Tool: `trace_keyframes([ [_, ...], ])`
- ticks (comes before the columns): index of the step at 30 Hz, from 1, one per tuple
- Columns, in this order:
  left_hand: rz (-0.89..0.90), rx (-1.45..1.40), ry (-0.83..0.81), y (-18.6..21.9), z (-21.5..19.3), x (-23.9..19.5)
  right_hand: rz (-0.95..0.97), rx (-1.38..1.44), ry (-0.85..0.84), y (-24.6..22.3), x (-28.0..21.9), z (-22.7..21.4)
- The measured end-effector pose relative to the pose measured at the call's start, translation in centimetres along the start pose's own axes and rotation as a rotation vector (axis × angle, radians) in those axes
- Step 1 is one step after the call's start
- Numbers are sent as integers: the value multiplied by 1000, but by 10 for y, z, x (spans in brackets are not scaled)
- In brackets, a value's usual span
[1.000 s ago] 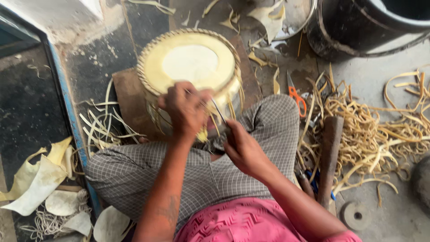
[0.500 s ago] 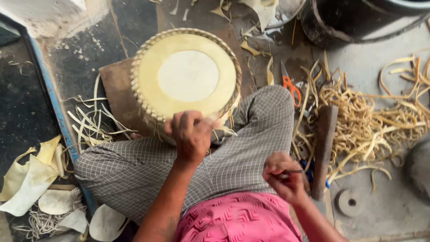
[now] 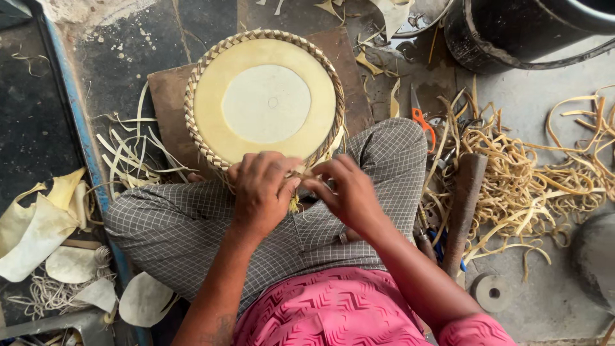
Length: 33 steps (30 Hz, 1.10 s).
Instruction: The person threads leather straps through the rim of a drum head and uses an awl to tighten them. They trim the leather straps with a knife and use wooden pegs to adjust the tension of the drum head.
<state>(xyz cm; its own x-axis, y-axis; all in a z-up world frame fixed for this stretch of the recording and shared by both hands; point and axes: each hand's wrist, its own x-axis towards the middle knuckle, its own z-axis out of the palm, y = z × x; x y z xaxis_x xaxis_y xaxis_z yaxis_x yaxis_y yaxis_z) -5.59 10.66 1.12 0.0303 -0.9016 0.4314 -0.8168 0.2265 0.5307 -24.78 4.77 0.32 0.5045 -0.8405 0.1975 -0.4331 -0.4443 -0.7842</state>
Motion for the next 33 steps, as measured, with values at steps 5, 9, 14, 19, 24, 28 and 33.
trace_keyframes([
  [5, 24, 66, -3, -1, -2, 3, -3, -153, -161, 23, 1, 12],
  [9, 19, 19, 22, -4, 0, 0, -53, -274, -156, 53, -12, -4],
  [14, 35, 17, 55, -4, 5, -4, -93, -185, -122, 71, -30, 14],
  [19, 84, -4, 42, -15, -3, -5, 130, -129, -327, 66, -40, 24],
  [24, 121, -38, -38, -36, -18, -12, -114, -456, -428, 69, -68, -36],
  [28, 146, -121, -51, -38, -25, -13, 89, -297, -632, 56, -68, -55],
  [33, 76, -211, -22, -39, -31, -21, -82, 356, -453, 21, -31, -107],
])
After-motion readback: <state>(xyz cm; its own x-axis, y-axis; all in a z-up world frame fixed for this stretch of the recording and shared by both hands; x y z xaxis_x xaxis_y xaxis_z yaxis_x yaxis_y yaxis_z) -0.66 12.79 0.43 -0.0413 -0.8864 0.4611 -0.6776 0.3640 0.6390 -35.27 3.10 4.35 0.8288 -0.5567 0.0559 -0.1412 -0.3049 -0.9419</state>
